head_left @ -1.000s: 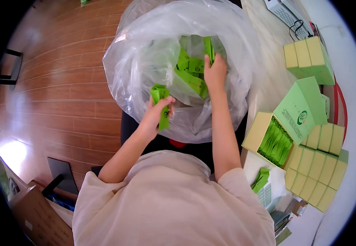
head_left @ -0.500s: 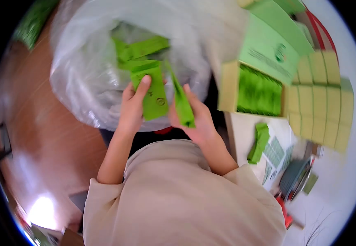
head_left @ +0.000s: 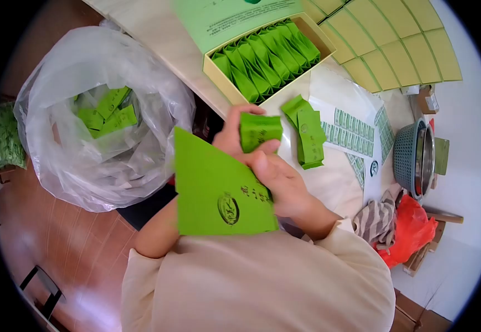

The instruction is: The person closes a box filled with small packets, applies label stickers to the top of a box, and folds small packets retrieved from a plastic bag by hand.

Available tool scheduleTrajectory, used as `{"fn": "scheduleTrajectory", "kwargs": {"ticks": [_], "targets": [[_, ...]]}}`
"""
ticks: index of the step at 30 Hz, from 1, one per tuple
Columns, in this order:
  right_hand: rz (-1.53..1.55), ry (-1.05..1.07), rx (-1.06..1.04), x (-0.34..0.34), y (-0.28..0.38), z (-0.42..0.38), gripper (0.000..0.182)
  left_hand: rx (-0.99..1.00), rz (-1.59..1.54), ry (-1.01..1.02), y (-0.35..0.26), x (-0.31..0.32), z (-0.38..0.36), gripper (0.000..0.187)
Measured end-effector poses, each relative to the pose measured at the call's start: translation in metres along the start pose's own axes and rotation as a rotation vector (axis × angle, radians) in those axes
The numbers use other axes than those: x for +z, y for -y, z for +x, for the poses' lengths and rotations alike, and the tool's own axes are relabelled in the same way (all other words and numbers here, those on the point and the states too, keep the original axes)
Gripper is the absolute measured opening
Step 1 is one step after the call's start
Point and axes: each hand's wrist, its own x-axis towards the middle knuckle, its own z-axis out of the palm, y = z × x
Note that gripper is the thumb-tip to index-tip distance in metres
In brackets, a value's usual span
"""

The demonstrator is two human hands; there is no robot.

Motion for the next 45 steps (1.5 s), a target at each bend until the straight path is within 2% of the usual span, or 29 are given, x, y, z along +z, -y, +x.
{"fn": "scheduleTrajectory", "kwargs": {"ticks": [1, 3, 4, 5, 7, 9, 11, 13, 14, 15, 16, 17, 19, 20, 22, 23, 24, 25, 26, 27, 28, 31, 32, 36, 37, 39, 43, 45], "targets": [[0.004, 0.008, -0.016, -0.005, 0.001, -0.006, 0.048, 0.008, 0.016, 0.002, 0.006, 0.008, 0.001, 0.056], [-0.053, 0.101, -0.059, -0.019, -0.004, -0.014, 0.048, -0.102, 0.159, 0.29, 0.017, 0.019, 0.004, 0.052], [-0.042, 0.147, -0.052, -0.027, -0.009, -0.016, 0.048, -0.113, 0.189, 0.284, 0.013, 0.022, 0.005, 0.048], [-0.039, 0.152, -0.072, -0.026, -0.011, -0.02, 0.048, -0.109, 0.284, 0.212, 0.018, 0.023, 0.011, 0.049], [0.026, -0.1, 0.036, -0.021, -0.009, -0.023, 0.049, 0.025, 0.24, 0.07, 0.03, 0.015, 0.024, 0.054], [0.093, -0.129, 0.038, -0.029, -0.015, -0.019, 0.049, 0.074, 0.29, 0.013, 0.033, 0.005, 0.035, 0.057], [0.162, -0.158, 0.056, -0.033, -0.019, -0.016, 0.049, 0.04, 0.244, -0.057, 0.031, -0.006, 0.045, 0.054], [0.257, -0.396, 0.111, -0.038, -0.015, -0.009, 0.046, 0.026, 0.251, -0.071, 0.022, -0.016, 0.055, 0.054], [0.258, -0.393, 0.11, -0.048, -0.018, -0.008, 0.046, 0.01, 0.246, -0.087, 0.018, -0.018, 0.057, 0.054], [0.383, -0.289, 0.072, -0.06, -0.019, -0.007, 0.043, 0.01, 0.248, -0.09, 0.016, -0.016, 0.055, 0.054], [0.505, -0.184, 0.036, -0.068, -0.021, -0.005, 0.041, 0.144, 0.617, -0.145, 0.014, -0.01, 0.051, 0.054], [0.503, -0.182, 0.043, -0.071, -0.024, -0.003, 0.041, 0.276, 0.984, -0.2, 0.012, -0.005, 0.048, 0.053], [0.461, -0.358, 0.027, -0.065, -0.022, 0.002, 0.04, 0.242, 0.998, -0.201, 0.008, 0.0, 0.045, 0.055], [0.461, -0.36, 0.035, -0.064, -0.021, 0.002, 0.04, 0.309, 0.965, -0.23, 0.01, -0.001, 0.046, 0.055], [0.281, -0.529, -0.004, -0.062, -0.019, 0.002, 0.04, 0.373, 0.928, -0.257, 0.014, -0.005, 0.044, 0.056], [0.279, -0.531, 0.001, -0.062, -0.021, 0.002, 0.04, 0.415, 0.775, -0.275, 0.015, -0.011, 0.037, 0.052], [0.061, -0.583, -0.169, -0.061, -0.025, 0.002, 0.034, 0.453, 0.622, -0.295, 0.017, -0.013, 0.029, 0.048], [-0.159, -0.623, -0.34, -0.062, -0.027, 0.004, 0.029, 0.446, 0.621, -0.302, 0.017, -0.01, 0.02, 0.048], [-0.162, -0.615, -0.328, -0.063, -0.03, 0.006, 0.029, 0.309, 0.106, -0.283, 0.016, -0.005, 0.01, 0.048], [-0.563, -0.626, -0.492, -0.066, -0.033, 0.007, 0.024, 0.164, -0.408, -0.262, 0.016, -0.001, 0.002, 0.053], [-0.967, -0.605, -0.653, -0.066, -0.036, 0.008, 0.025, 0.063, -0.441, -0.262, 0.019, 0.0, -0.002, 0.056], [-1.016, -0.483, -0.594, -0.041, -0.034, 0.009, 0.031, -0.037, -0.652, -0.357, -0.001, -0.006, -0.009, 0.052], [-0.981, -0.447, -0.649, -0.035, -0.036, 0.01, 0.027, -0.075, -0.653, -0.525, -0.019, -0.004, -0.006, 0.048], [-0.989, -0.353, -0.703, -0.015, -0.045, 0.021, 0.021, -0.015, -0.714, -0.735, -0.021, -0.025, -0.008, 0.044], [-0.981, -0.335, -0.709, -0.008, -0.044, 0.025, 0.021, -0.004, -0.709, -0.751, -0.024, -0.032, -0.012, 0.044], [-1.131, -0.231, -0.836, 0.005, -0.043, 0.032, 0.023, 0.141, -0.71, -0.691, -0.027, -0.043, -0.02, 0.042], [-1.113, -0.151, -0.959, 0.03, -0.046, 0.052, 0.017, 0.31, -0.764, -0.666, -0.025, -0.061, -0.035, 0.039], [-1.129, -0.087, -1.008, 0.04, -0.047, 0.058, 0.018, 0.307, -0.807, -0.722, -0.025, -0.064, -0.04, 0.039]]}}
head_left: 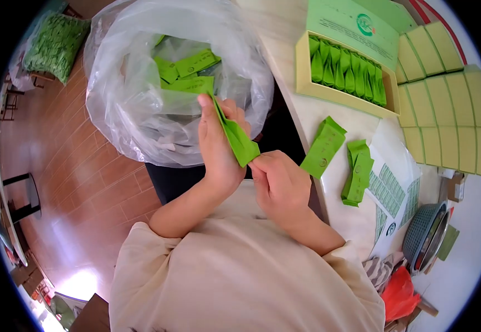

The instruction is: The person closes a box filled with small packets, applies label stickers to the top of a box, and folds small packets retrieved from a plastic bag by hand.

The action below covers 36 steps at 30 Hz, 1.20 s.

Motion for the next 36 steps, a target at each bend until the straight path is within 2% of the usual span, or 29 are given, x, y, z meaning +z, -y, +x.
{"fn": "scheduleTrajectory", "kwargs": {"ticks": [4, 6, 8, 10, 12, 13, 14, 16, 17, 18, 20, 22, 23, 25, 26, 28, 30, 31, 32, 33, 34, 36], "targets": [[0.026, 0.063, -0.041, 0.012, 0.0, 0.008, 0.019, 0.127, -0.003, -0.057, -0.017, -0.012, 0.006, 0.039], [0.121, 0.183, 0.037, 0.012, 0.0, 0.014, 0.019, 0.163, 0.005, -0.092, -0.028, -0.018, 0.01, 0.039], [0.147, 0.162, 0.082, 0.013, 0.003, 0.022, 0.022, 0.245, 0.214, -0.131, -0.039, -0.023, 0.012, 0.038], [0.214, 0.113, 0.173, 0.014, 0.001, 0.026, 0.031, 0.253, 0.272, -0.225, -0.04, -0.025, 0.009, 0.038], [0.267, 0.042, 0.27, 0.011, 0.007, 0.044, 0.033, 0.362, 0.717, -0.073, -0.046, -0.034, 0.006, 0.037], [0.278, 0.017, 0.257, 0.012, 0.004, 0.049, 0.032, 0.501, 0.796, -0.003, -0.045, -0.041, 0.008, 0.03], [0.288, -0.008, 0.243, 0.014, 0.001, 0.053, 0.031, 0.513, 0.793, -0.005, -0.051, -0.043, 0.008, 0.03], [0.127, 0.248, 0.143, 0.008, -0.012, 0.057, 0.025, 0.634, 1.224, 0.362, -0.065, -0.046, 0.007, 0.032], [0.18, 0.36, 0.17, 0.004, -0.012, 0.062, 0.019, 0.622, 1.26, 0.362, -0.069, -0.046, 0.005, 0.04], [0.179, 0.36, 0.159, -0.005, -0.011, 0.066, 0.019, 0.634, 1.258, 0.358, -0.071, -0.047, 0.004, 0.04], [0.702, 0.445, 0.286, -0.024, -0.005, 0.073, 0.017, 0.506, 0.815, 0.186, -0.076, -0.054, 0.003, 0.046], [1.195, 0.355, 0.259, -0.022, 0.0, 0.073, 0.021, 0.509, 0.781, 0.101, -0.087, -0.06, 0.006, 0.049], [1.315, 0.443, 0.347, -0.016, -0.005, 0.068, 0.018, 0.441, 0.776, 0.053, -0.091, -0.063, 0.008, 0.05], [0.708, 0.58, 0.374, 0.007, -0.019, 0.062, 0.016, 0.383, 0.769, 0.009, -0.094, -0.067, 0.01, 0.05], [-0.029, 0.418, 0.007, 0.024, -0.022, 0.052, 0.013, 0.331, 0.784, -0.001, -0.093, -0.07, 0.01, 0.047], [0.275, 0.361, 0.078, 0.029, -0.02, 0.051, 0.019, 0.285, 0.8, -0.015, -0.093, -0.072, 0.013, 0.044], [0.631, 0.451, 0.222, 0.011, -0.015, 0.06, 0.02, 0.398, 0.826, 0.017, -0.089, -0.073, 0.013, 0.037], [0.639, 0.481, 0.3, 0.01, -0.022, 0.059, 0.019, 0.385, 0.831, 0.021, -0.088, -0.076, 0.011, 0.037], [0.636, 0.469, 0.307, 0.014, -0.025, 0.062, 0.019, 0.285, 0.765, 0.132, -0.088, -0.078, 0.011, 0.035], [0.266, 0.359, 0.098, 0.02, -0.028, 0.065, 0.019, 0.186, 0.693, 0.241, -0.087, -0.078, 0.011, 0.035], [-0.106, 0.245, -0.11, 0.025, -0.03, 0.066, 0.018, 0.184, 0.69, 0.251, -0.084, -0.076, 0.01, 0.035], [-0.117, 0.25, -0.171, 0.033, -0.029, 0.063, 0.016, 0.125, 0.784, 0.373, -0.077, -0.07, 0.006, 0.037]]}}
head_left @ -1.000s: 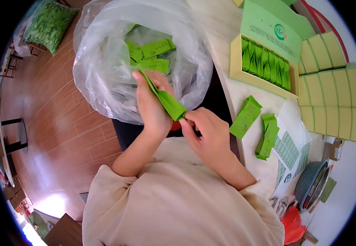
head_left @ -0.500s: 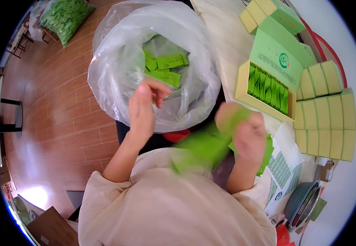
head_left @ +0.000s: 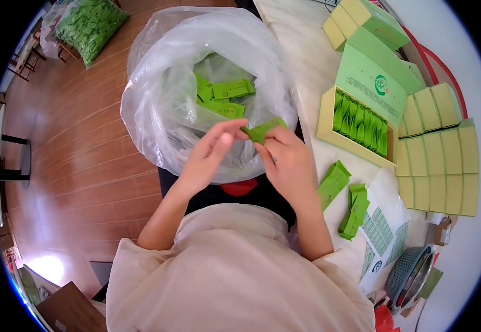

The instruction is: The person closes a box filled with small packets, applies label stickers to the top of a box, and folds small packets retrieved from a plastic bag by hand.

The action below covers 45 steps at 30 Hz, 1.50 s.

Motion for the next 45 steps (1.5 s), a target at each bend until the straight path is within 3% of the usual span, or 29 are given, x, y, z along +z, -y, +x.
{"fn": "scheduleTrajectory", "kwargs": {"ticks": [2, 4, 8, 10, 14, 17, 19, 23, 25, 28, 32, 34, 41, 43, 45], "targets": [[0.125, -0.015, 0.118, 0.003, 0.006, -0.003, 0.015, -0.03, 0.016, -0.034, 0.014, 0.005, 0.001, 0.037], [0.235, 0.01, 0.19, 0.003, 0.007, -0.005, 0.016, 0.03, 0.062, -0.277, 0.024, 0.009, 0.003, 0.033], [0.289, -0.038, 0.268, 0.008, 0.007, -0.005, 0.018, -0.008, 0.189, -0.109, 0.025, 0.003, -0.001, 0.028], [0.457, -0.117, 0.364, 0.009, 0.01, -0.004, 0.018, -0.126, 0.167, -0.066, 0.016, 0.004, 0.0, 0.025], [0.581, -0.2, 0.409, 0.016, 0.003, -0.007, 0.019, -0.044, 0.197, 0.042, 0.016, 0.003, -0.001, 0.026], [0.482, -0.173, 0.324, 0.013, -0.005, -0.007, 0.017, 0.081, 0.265, -0.025, 0.019, 0.012, -0.001, 0.026], [0.509, -0.155, 0.303, 0.012, 0.003, -0.006, 0.017, -0.135, -0.141, -0.034, 0.018, 0.02, -0.001, 0.028], [0.61, -0.146, 0.331, 0.011, 0.01, -0.005, 0.013, -0.144, -0.106, -0.131, 0.018, 0.022, 0.004, 0.028], [0.677, -0.13, 0.394, 0.007, 0.016, -0.007, 0.012, -0.14, -0.545, -0.504, 0.002, 0.025, 0.013, 0.034], [0.498, 0.051, 0.362, 0.007, 0.025, -0.015, 0.012, -0.125, -0.582, -0.627, 0.0, 0.018, 0.018, 0.039], [0.461, -0.081, 0.24, 0.026, 0.037, -0.022, 0.012, -0.06, -0.547, -0.64, 0.006, 0.019, 0.018, 0.043], [0.388, -0.175, 0.154, 0.033, 0.039, -0.025, 0.011, 0.119, -0.606, -0.511, 0.02, 0.01, 0.016, 0.047], [0.388, -0.117, 0.196, 0.025, 0.038, -0.022, 0.014, 0.007, -0.432, -0.647, 0.0, 0.031, 0.011, 0.046], [0.457, -0.181, 0.326, 0.018, 0.044, -0.016, 0.02, -0.11, -0.481, -0.758, -0.002, 0.033, 0.012, 0.047], [0.424, -0.155, 0.339, 0.019, 0.041, -0.016, 0.023, -0.11, -0.332, -0.643, 0.003, 0.039, 0.011, 0.048]]}}
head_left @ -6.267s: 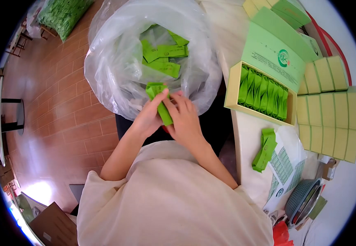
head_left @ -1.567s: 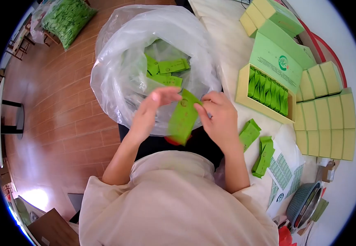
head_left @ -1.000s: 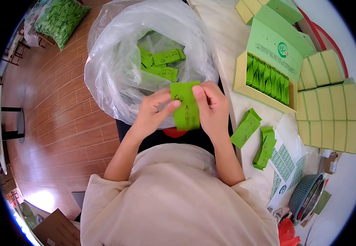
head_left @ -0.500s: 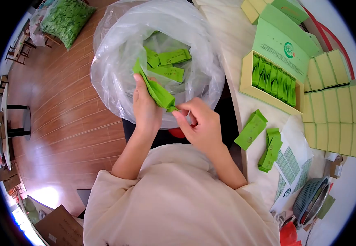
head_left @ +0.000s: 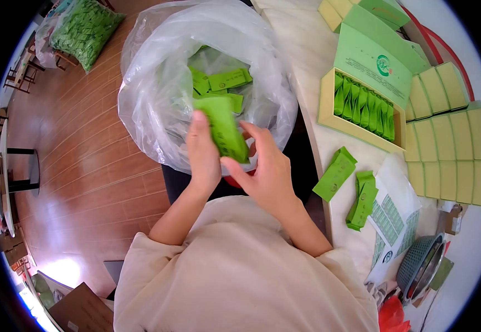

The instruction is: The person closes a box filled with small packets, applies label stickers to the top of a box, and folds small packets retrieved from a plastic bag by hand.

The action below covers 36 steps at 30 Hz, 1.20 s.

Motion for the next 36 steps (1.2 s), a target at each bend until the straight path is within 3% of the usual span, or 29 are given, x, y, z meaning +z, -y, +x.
{"fn": "scheduleTrajectory", "kwargs": {"ticks": [1, 2, 3, 5, 7, 9, 11, 13, 14, 17, 18, 19, 21, 22, 25, 27, 28, 29, 31, 33, 34, 35, 36], "targets": [[-0.03, 0.018, 0.013, 0.001, -0.003, -0.001, 0.027, 0.035, 0.153, 0.106, 0.005, 0.0, -0.002, 0.05], [-0.024, 0.077, 0.195, 0.001, -0.015, -0.006, 0.026, 0.034, 0.144, 0.191, 0.01, -0.001, -0.002, 0.046], [-0.029, 0.077, 0.192, -0.001, -0.02, -0.006, 0.026, 0.036, 0.139, 0.192, 0.011, -0.003, -0.001, 0.046], [0.165, -0.002, 0.392, -0.006, -0.032, -0.001, 0.033, -0.032, -0.055, 0.287, 0.008, -0.011, 0.006, 0.042], [0.292, -0.014, 0.449, -0.011, -0.04, 0.003, 0.038, -0.034, -0.087, 0.317, -0.001, -0.014, 0.009, 0.033], [0.875, -0.083, 0.761, -0.017, -0.038, 0.005, 0.038, -0.087, 0.16, 0.398, -0.004, -0.012, 0.008, 0.025], [0.878, -0.061, 0.746, -0.016, -0.045, 0.002, 0.039, -0.114, 0.206, 0.441, -0.003, -0.009, 0.001, 0.018], [0.9, -0.011, 0.719, -0.014, -0.051, -0.002, 0.041, -0.003, 0.31, 0.545, 0.006, -0.008, -0.003, 0.018], [0.895, -0.022, 0.704, -0.014, -0.05, -0.003, 0.041, -0.135, 0.304, 0.595, 0.003, -0.011, -0.002, 0.02], [0.905, -0.11, 0.69, -0.011, -0.051, -0.007, 0.04, -0.085, 0.325, 0.62, 0.002, -0.009, -0.008, 0.022], [0.863, -0.167, 0.674, -0.011, -0.053, -0.007, 0.039, -0.087, 0.378, 0.709, 0.0, -0.012, -0.007, 0.035], [0.871, -0.248, 0.663, -0.011, -0.053, -0.007, 0.035, -0.106, 0.362, 0.757, 0.0, -0.011, -0.01, 0.035], [0.896, -0.382, 0.596, -0.015, -0.055, -0.004, 0.03, 0.137, 0.331, 0.758, 0.005, -0.006, -0.016, 0.051], [0.858, -0.403, 0.574, -0.018, -0.051, -0.004, 0.027, 0.122, 0.315, 0.803, 0.011, -0.004, -0.019, 0.051], [0.761, -0.396, 0.464, -0.019, -0.047, -0.007, 0.016, 0.013, 0.209, 0.785, 0.028, -0.005, -0.025, 0.06], [0.767, -0.351, 0.484, -0.022, -0.036, -0.017, 0.012, -0.155, 0.149, 0.656, 0.041, -0.006, -0.027, 0.057], [0.766, -0.343, 0.453, -0.022, -0.036, -0.022, 0.008, -0.196, 0.274, 0.602, 0.04, -0.006, -0.027, 0.052], [0.848, -0.374, 0.39, -0.022, -0.031, -0.024, 0.008, -0.205, 0.27, 0.617, 0.043, -0.005, -0.025, 0.052], [0.696, -0.352, 0.335, -0.028, -0.039, -0.035, 0.014, -0.274, 0.114, 0.612, 0.044, -0.007, -0.022, 0.041], [0.597, -0.261, 0.361, -0.051, -0.041, -0.042, 0.019, -0.268, 0.138, 0.59, 0.038, -0.007, -0.02, 0.038], [0.634, -0.233, 0.42, -0.06, -0.038, -0.038, 0.022, -0.181, 0.22, 0.642, 0.034, -0.006, -0.021, 0.041], [0.55, -0.288, 0.333, -0.064, -0.032, -0.032, 0.025, -0.093, 0.306, 0.691, 0.029, -0.003, -0.021, 0.045], [0.385, -0.21, 0.338, -0.076, -0.032, -0.031, 0.026, -0.037, 0.36, 0.688, 0.02, 0.004, -0.022, 0.06]]}}
